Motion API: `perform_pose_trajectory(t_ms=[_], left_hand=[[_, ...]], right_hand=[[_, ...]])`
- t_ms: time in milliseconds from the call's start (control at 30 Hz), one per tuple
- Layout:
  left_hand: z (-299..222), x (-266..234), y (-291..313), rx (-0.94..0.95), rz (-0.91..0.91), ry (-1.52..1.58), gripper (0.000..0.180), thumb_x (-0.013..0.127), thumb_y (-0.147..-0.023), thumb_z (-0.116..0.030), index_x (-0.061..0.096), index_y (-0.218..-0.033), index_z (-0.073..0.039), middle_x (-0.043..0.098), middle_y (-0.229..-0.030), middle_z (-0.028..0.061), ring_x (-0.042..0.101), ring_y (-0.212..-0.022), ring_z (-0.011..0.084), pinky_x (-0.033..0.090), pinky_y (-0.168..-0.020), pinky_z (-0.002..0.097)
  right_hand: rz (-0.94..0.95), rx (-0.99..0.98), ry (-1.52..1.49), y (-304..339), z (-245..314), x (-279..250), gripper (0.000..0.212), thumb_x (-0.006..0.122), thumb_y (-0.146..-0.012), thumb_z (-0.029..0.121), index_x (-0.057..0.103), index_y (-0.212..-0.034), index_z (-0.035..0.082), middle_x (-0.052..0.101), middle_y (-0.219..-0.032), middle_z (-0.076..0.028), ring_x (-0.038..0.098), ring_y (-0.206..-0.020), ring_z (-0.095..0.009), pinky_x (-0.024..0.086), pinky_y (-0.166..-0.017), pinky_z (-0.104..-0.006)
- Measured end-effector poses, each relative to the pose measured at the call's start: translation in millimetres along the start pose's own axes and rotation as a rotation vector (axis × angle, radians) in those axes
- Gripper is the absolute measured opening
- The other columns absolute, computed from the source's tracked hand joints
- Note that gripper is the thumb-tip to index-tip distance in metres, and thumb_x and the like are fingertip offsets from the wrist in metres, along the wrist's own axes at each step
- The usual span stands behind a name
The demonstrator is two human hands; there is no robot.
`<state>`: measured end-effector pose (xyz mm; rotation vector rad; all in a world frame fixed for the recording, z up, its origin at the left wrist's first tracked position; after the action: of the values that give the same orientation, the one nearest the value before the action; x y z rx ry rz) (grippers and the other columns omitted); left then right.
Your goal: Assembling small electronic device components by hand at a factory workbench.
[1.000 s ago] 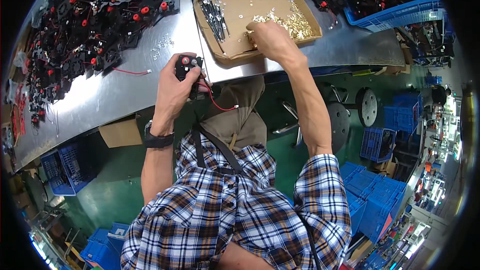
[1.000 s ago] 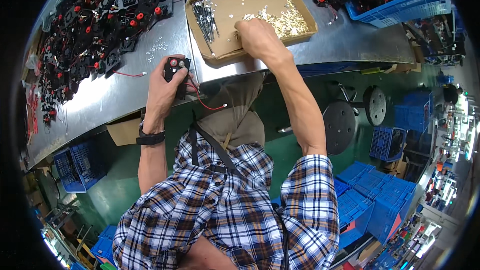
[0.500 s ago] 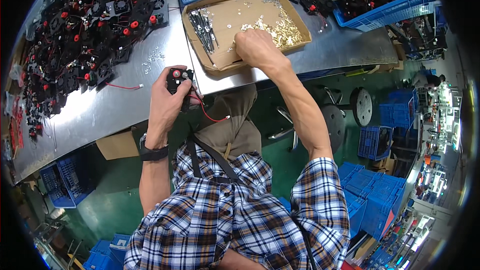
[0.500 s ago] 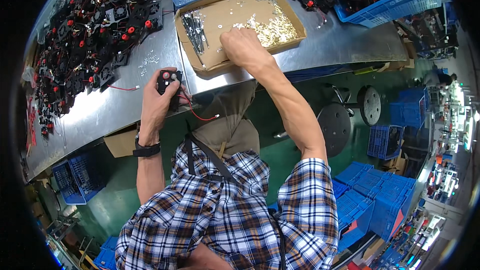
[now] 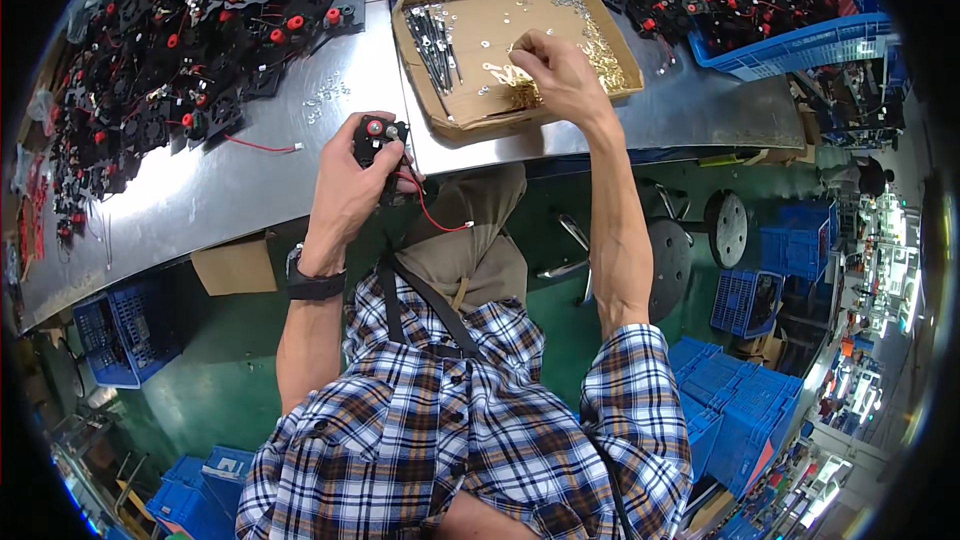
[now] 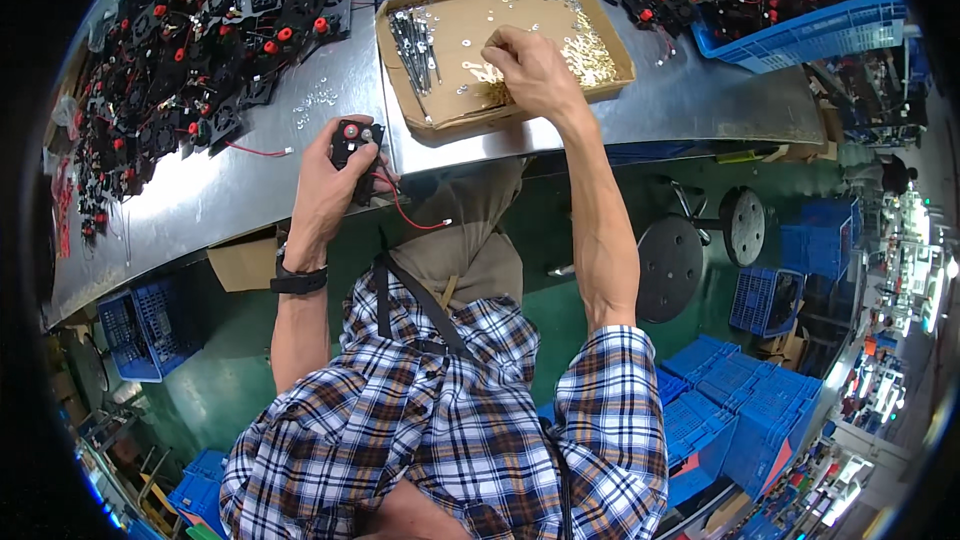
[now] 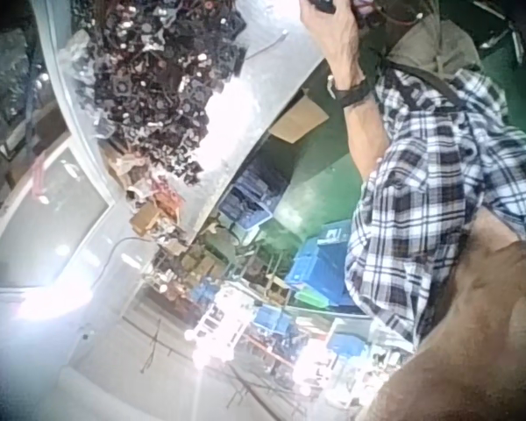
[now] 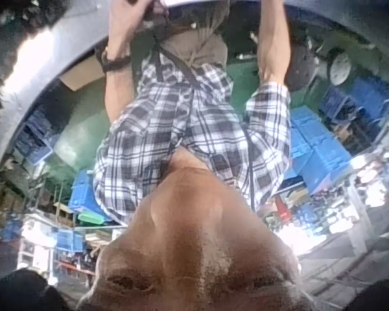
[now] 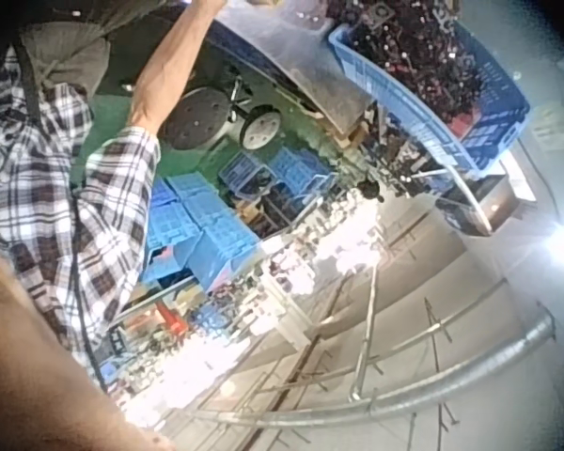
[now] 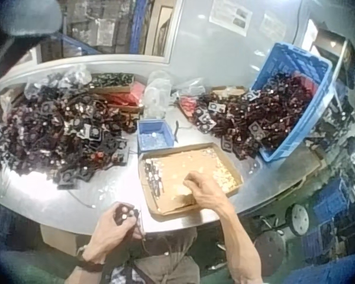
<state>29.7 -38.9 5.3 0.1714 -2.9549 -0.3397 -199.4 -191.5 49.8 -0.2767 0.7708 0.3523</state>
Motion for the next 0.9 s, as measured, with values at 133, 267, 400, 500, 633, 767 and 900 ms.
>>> perform_pose_trajectory(t_ms=[133, 267, 400, 500, 633, 767, 900], left_hand=[[1, -1, -1, -0.006, -0.010, 0.035, 0.025, 0.061, -0.094, -0.004, 0.056, -0.118, 0.002, 0.066, -0.087, 0.0094, 0.070, -0.072, 0.0169, 0.062, -0.062, 0.0295], [0, 0, -2, -0.002, 0.041, -0.004, 0.023, 0.063, -0.092, -0.004, 0.058, -0.115, 0.002, 0.066, -0.089, 0.0075, 0.068, -0.071, 0.0140, 0.062, -0.062, 0.0285], [-4, -2, -3, 0.057, 0.039, -0.127, 0.026, 0.064, -0.092, -0.006, 0.058, -0.115, 0.003, 0.065, -0.090, 0.0071, 0.068, -0.073, 0.0130, 0.063, -0.063, 0.0281], [-10, 0, 0, 0.055, 0.041, -0.158, 0.027, 0.063, -0.092, -0.007, 0.057, -0.116, 0.004, 0.066, -0.091, 0.0077, 0.068, -0.074, 0.0131, 0.063, -0.063, 0.0283], [-7, 1, -2, 0.057, 0.087, -0.109, 0.030, 0.062, -0.092, -0.007, 0.056, -0.118, 0.006, 0.066, -0.094, 0.0092, 0.069, -0.074, 0.0144, 0.063, -0.062, 0.0286], [-9, 0, 0, 0.028, 0.094, -0.095, 0.033, 0.061, -0.092, -0.006, 0.055, -0.122, 0.006, 0.067, -0.094, 0.0097, 0.070, -0.074, 0.0154, 0.063, -0.062, 0.0283], [-8, -1, -1, 0.028, 0.122, -0.125, 0.036, 0.061, -0.092, -0.004, 0.055, -0.126, 0.005, 0.067, -0.094, 0.0096, 0.070, -0.073, 0.0158, 0.063, -0.061, 0.0290]], right_hand=[[0.087, -0.066, -0.453, 13, 40, 23, 0.019, 0.063, -0.100, 0.017, 0.064, -0.100, -0.002, 0.057, -0.075, -0.001, 0.053, -0.073, -0.009, 0.044, -0.065, -0.0263], [0.355, -0.099, -0.516, 25, 77, 64, 0.013, 0.059, -0.101, 0.014, 0.062, -0.100, 0.001, 0.052, -0.074, 0.003, 0.049, -0.069, -0.006, 0.040, -0.060, -0.0243], [0.363, -0.121, -0.440, 23, 91, 87, 0.015, 0.060, -0.101, 0.013, 0.063, -0.102, -0.001, 0.057, -0.075, 0.001, 0.051, -0.068, -0.007, 0.042, -0.060, -0.0256], [0.363, -0.208, -0.425, 20, 95, 95, 0.017, 0.060, -0.100, 0.013, 0.064, -0.104, -0.003, 0.065, -0.081, -0.004, 0.056, -0.073, -0.009, 0.047, -0.065, -0.0271], [0.424, -0.246, -0.375, 11, 99, 102, 0.020, 0.063, -0.096, 0.014, 0.068, -0.105, -0.003, 0.073, -0.088, -0.014, 0.067, -0.078, -0.019, 0.053, -0.074, -0.0326], [0.514, -0.274, -0.298, 5, 104, 108, 0.018, 0.065, -0.096, 0.014, 0.069, -0.104, -0.001, 0.073, -0.086, -0.012, 0.065, -0.078, -0.015, 0.053, -0.074, -0.0322], [0.562, -0.326, -0.196, 2, 108, 111, 0.019, 0.062, -0.098, 0.014, 0.070, -0.107, 0.001, 0.072, -0.087, -0.014, 0.065, -0.076, -0.018, 0.053, -0.074, -0.0330]])
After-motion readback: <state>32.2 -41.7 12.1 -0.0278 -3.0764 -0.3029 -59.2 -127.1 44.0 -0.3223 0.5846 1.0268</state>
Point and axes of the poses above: each hand's wrist, its own y-axis away from the middle knuckle, its own x-axis out of the palm, z = x × y, the point moved 6 cm from there along -y, towards the middle knuckle
